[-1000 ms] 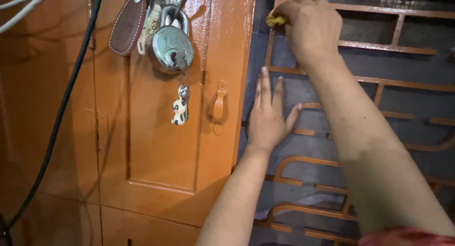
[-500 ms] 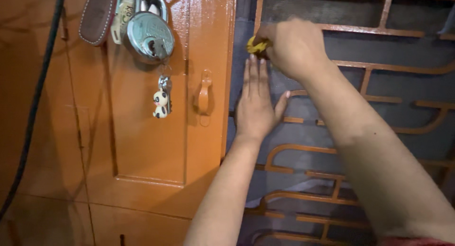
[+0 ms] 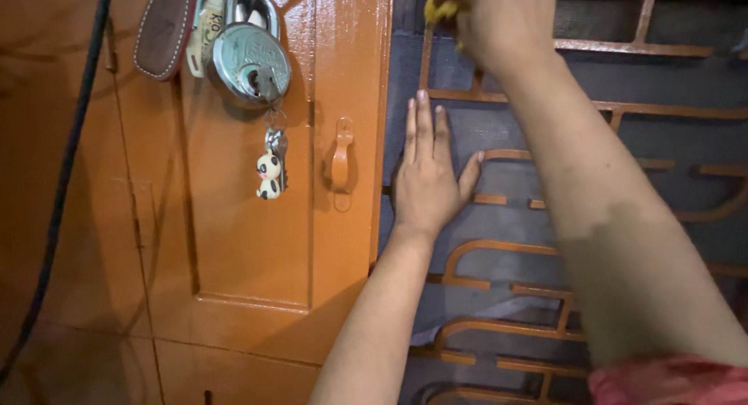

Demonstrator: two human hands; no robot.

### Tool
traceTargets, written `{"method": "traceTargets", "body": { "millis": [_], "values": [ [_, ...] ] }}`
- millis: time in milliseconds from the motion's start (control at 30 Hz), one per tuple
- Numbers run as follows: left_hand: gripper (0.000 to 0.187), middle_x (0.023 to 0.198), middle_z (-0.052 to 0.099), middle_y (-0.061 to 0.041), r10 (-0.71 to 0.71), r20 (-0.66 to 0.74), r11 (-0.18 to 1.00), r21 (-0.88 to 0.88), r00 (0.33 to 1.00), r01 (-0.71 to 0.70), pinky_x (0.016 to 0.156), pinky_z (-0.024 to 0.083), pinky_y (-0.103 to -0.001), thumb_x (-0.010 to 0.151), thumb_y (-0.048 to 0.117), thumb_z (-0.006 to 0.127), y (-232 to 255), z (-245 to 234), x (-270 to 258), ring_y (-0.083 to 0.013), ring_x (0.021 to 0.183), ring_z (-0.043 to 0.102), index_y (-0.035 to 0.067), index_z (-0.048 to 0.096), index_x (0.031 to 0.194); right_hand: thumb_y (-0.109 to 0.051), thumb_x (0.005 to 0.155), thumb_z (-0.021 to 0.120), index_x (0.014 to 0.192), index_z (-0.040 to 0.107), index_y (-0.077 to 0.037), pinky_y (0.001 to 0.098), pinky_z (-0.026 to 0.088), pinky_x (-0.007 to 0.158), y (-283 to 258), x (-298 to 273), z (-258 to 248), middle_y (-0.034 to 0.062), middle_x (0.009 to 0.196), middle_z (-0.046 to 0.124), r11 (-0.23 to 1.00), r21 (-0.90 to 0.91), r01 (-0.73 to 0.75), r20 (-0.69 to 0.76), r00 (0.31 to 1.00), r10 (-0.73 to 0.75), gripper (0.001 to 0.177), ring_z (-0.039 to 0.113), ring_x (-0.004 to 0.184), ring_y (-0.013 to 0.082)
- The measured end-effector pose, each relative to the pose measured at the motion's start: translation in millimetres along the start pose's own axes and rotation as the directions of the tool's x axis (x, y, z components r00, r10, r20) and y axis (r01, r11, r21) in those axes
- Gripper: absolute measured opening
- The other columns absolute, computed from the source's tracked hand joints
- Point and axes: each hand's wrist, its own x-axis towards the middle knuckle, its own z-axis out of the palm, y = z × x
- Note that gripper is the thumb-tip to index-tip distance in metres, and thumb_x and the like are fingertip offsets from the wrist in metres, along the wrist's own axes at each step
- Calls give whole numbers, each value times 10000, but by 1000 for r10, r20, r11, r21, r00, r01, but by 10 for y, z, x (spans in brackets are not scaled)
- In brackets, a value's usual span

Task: The person wipes the metal grill of a window using a yellow cloth, periodically dipping the cloth into a blue bucket of water to rinse it.

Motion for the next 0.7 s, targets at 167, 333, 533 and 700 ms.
{"method": "traceTargets", "body": {
  "millis": [167,333,533,700],
  "values": [
    [781,1666,211,-300,-3,-8,1000,-30,1000,3,1264,356,-437,949,394,715,-14,2,-5,-425,1579,250,-121,450,1473,-131,843,772,936,782,-97,442,570,641,68,39,317,117,799,727,988,-135,-70,-96,994,57,100,713,721,326],
    [837,1663,217,-298,-15,-1,999,-39,1000,15,1263,355,-437,927,388,728,-7,16,-16,-422,1577,244,-121,393,1502,16,832,695,1143,808,-140,437,568,692,-169,-168,56,87,920,760,979,201,37,-160,987,-4,366,730,792,311],
    [867,1668,222,-285,-13,2,1000,-15,1000,13,1260,353,-417,936,392,721,-12,44,-12,-407,1580,239,-114,345,1530,-40,787,735,1097,821,-155,457,542,770,-386,-306,-287,92,1018,759,986,152,69,-7,998,-69,342,686,926,344],
    [897,1654,229,-288,-7,6,1000,0,1000,7,1252,348,-425,935,412,725,12,18,1,-409,1566,244,-126,331,1535,-17,799,715,1072,830,-175,448,551,755,-444,-397,-425,98,1019,758,977,206,61,127,988,-88,337,692,903,329]
  ]
}}
